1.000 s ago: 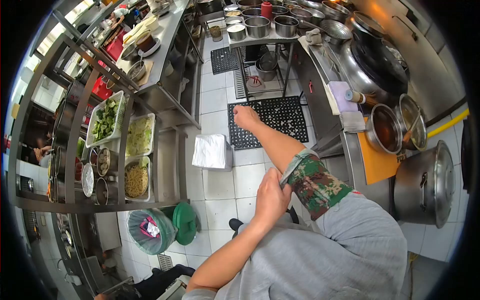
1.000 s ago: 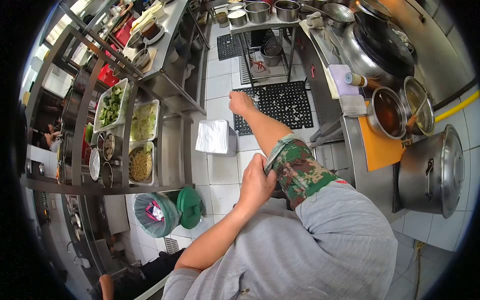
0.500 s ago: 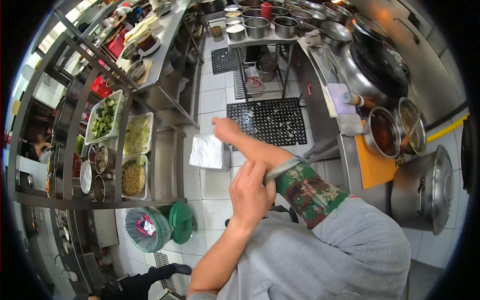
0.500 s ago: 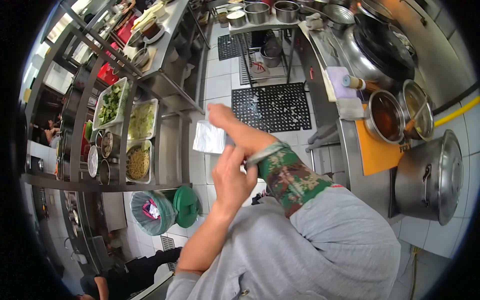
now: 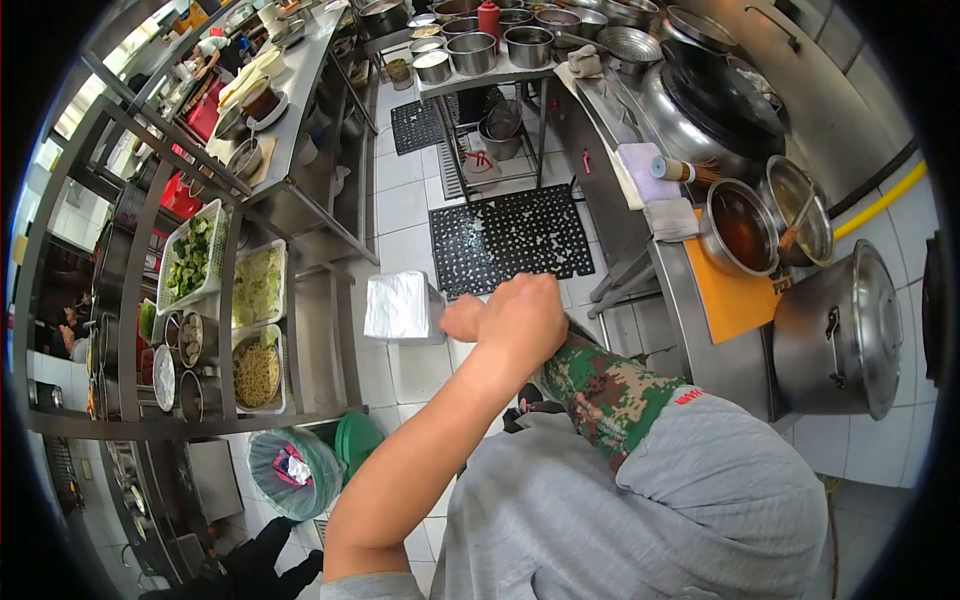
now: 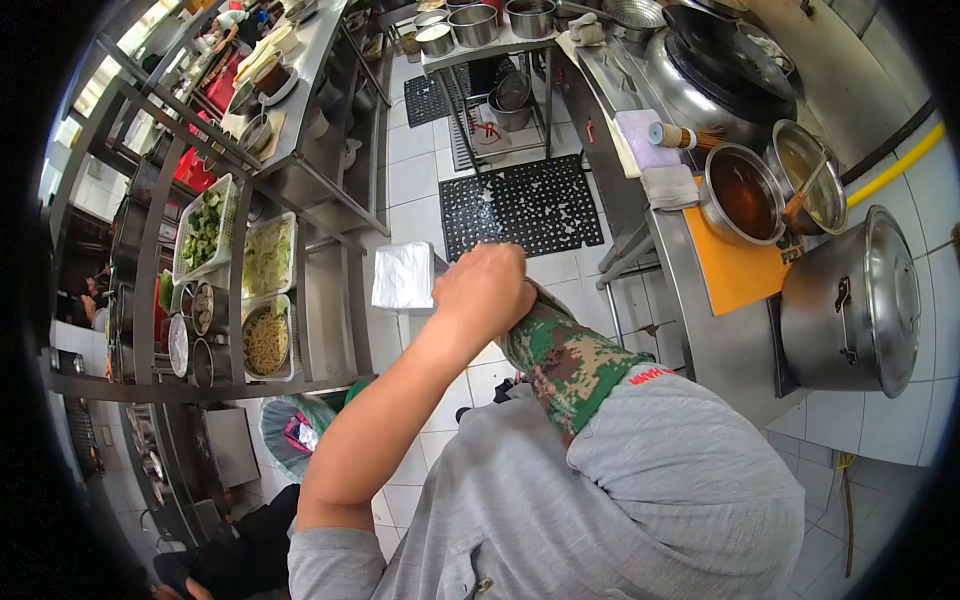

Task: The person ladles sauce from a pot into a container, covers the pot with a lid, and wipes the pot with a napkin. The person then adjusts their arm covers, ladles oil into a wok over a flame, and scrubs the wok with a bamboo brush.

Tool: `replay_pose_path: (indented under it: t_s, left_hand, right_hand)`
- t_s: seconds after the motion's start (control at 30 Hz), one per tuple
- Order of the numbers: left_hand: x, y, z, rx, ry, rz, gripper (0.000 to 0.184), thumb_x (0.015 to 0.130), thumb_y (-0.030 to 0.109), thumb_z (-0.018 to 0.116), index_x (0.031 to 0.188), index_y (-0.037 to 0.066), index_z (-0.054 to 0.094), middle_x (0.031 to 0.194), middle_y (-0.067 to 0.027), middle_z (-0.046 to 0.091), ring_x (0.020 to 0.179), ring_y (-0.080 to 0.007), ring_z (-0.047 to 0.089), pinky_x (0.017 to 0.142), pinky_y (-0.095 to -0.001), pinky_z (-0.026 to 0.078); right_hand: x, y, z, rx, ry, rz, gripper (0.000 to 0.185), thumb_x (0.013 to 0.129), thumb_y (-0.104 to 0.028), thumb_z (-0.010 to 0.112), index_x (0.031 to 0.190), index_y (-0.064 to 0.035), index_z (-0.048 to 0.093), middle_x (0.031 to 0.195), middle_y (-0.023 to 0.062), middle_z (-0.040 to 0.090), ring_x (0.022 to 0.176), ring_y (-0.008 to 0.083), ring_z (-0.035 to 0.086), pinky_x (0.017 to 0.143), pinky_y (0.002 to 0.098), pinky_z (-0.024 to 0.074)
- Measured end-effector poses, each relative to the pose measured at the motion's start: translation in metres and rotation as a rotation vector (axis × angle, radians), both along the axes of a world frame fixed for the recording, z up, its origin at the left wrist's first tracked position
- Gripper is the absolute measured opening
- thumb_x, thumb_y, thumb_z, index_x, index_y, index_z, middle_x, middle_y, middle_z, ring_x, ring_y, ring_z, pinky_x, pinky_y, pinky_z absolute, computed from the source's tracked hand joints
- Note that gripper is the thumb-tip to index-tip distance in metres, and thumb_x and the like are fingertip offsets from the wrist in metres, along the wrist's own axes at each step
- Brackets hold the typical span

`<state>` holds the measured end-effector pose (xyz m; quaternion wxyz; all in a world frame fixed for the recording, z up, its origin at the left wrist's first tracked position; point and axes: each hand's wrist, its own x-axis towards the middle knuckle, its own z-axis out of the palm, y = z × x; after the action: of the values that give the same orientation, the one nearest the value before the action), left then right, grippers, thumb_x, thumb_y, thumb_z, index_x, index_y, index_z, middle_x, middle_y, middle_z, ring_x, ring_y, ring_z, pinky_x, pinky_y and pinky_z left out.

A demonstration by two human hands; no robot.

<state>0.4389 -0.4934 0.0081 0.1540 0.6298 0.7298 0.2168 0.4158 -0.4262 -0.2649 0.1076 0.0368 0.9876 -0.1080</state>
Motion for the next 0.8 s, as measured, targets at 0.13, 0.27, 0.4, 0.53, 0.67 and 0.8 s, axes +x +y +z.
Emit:
replay_pose_path:
  t_s: [0.13, 0.27, 0.4, 0.53, 0.67, 0.8]
  left_hand:
    - [0.012, -0.061, -0.029, 0.127, 0.041, 0.104, 0.016, 0.084, 0.003, 0.060, 0.099, -0.004, 0.060, 0.087, -0.0206, 0.064, 0.081, -0.0382, 0.067, 0.070, -0.0469, 0.056]
    - [0.035, -0.084, -0.050, 0.249, -0.372, 0.276, 0.026, 0.086, 0.001, 0.064, 0.109, -0.001, 0.053, 0.091, -0.0167, 0.062, 0.079, -0.0261, 0.066, 0.064, -0.0357, 0.057]
    - [0.045, -0.090, -0.039, 0.256, -0.889, 0.447, 0.026, 0.081, -0.002, 0.067, 0.103, -0.001, 0.053, 0.088, -0.0162, 0.060, 0.075, -0.0289, 0.063, 0.067, -0.0392, 0.053]
    - [0.013, -0.104, -0.059, 0.334, -0.515, 0.321, 0.022, 0.079, -0.005, 0.066, 0.096, 0.000, 0.053, 0.087, -0.0153, 0.059, 0.076, -0.0299, 0.061, 0.070, -0.0412, 0.050]
    - [-0.009, -0.124, -0.054, 0.522, -0.340, 0.303, 0.021, 0.077, -0.006, 0.065, 0.093, 0.000, 0.053, 0.090, -0.0166, 0.058, 0.079, -0.0330, 0.059, 0.072, -0.0419, 0.050]
    - [-0.005, -0.158, -0.036, 0.544, -0.610, 0.264, 0.023, 0.075, -0.008, 0.064, 0.095, -0.001, 0.055, 0.091, -0.0176, 0.059, 0.082, -0.0358, 0.059, 0.073, -0.0440, 0.049]
  right_hand:
    - [-0.037, 0.031, 0.022, -0.039, 0.099, -0.249, 0.017, 0.085, -0.015, 0.058, 0.086, -0.0046, 0.072, 0.090, 0.0199, 0.073, 0.087, 0.0360, 0.072, 0.076, 0.0477, 0.0573]
    - [-0.074, 0.066, 0.079, -0.166, 0.379, -0.550, 0.023, 0.088, -0.016, 0.054, 0.097, -0.0043, 0.071, 0.097, 0.0219, 0.072, 0.089, 0.0382, 0.072, 0.078, 0.0474, 0.0574]
    - [-0.112, 0.091, 0.126, -0.560, 0.663, -0.854, 0.020, 0.092, -0.016, 0.054, 0.100, -0.0028, 0.067, 0.096, 0.0212, 0.072, 0.083, 0.0287, 0.073, 0.065, 0.0398, 0.0575]
    - [-0.126, 0.090, 0.189, -1.401, 0.849, -0.948, 0.016, 0.094, -0.016, 0.059, 0.105, -0.0055, 0.063, 0.095, 0.0121, 0.071, 0.077, 0.0183, 0.070, 0.059, 0.0335, 0.0552]
    - [-0.125, 0.075, 0.228, -1.828, 1.043, -0.935, 0.014, 0.096, -0.017, 0.059, 0.107, -0.0095, 0.059, 0.089, 0.0042, 0.067, 0.067, 0.0160, 0.064, 0.058, 0.0328, 0.0542]
    - [-0.128, 0.049, 0.253, -1.996, 1.025, -0.988, 0.008, 0.094, -0.018, 0.063, 0.093, -0.0094, 0.062, 0.080, 0.0016, 0.064, 0.064, 0.0136, 0.060, 0.058, 0.0318, 0.0522]
